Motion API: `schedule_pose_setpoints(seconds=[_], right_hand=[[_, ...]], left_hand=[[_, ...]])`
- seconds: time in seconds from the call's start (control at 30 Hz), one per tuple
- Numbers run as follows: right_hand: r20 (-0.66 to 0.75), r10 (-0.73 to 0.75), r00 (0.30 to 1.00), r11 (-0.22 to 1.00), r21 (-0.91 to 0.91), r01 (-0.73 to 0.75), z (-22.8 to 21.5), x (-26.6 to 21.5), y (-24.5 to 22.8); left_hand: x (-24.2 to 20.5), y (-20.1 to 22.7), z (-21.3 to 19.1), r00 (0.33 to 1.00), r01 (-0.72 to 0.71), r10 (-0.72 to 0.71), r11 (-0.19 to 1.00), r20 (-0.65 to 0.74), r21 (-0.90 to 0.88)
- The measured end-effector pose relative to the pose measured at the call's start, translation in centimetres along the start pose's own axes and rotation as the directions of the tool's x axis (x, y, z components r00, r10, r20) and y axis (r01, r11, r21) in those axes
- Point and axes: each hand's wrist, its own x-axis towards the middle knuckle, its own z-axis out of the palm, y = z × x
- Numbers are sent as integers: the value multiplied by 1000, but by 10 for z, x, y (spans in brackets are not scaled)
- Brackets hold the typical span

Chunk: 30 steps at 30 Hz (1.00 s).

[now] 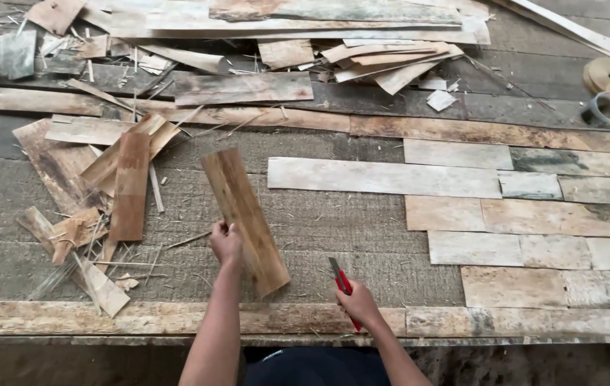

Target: The person uses a red utility knife to scrape and clean the surface of a wooden plank on a workbench. They repeatedly scrape along the length of the plank, flip it over to work on the other side, and then place it aside with other processed pieces.

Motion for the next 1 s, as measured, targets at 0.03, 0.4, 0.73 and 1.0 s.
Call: schedule_pose_setpoints(seconds=[0.03,0.4,0.73,1.0], right_hand=[[-1,5,1000,1000,2,-5,-5,1,6],[-3,-188,982,902,396,173,-96,-49,-27],[-135,-218,967,894,371,253,-120,-16,17],[-380,-212,900,952,-290,102,-133,20,32]], left_hand=[[-6,-3,14,1000,2,-2,1000,4,3],[-165,33,163,814,242,67,865,577,-441],[-245,78,131,641,289,-54,941,765,-176],[-196,-35,54,865,-29,-28,994,501,106]])
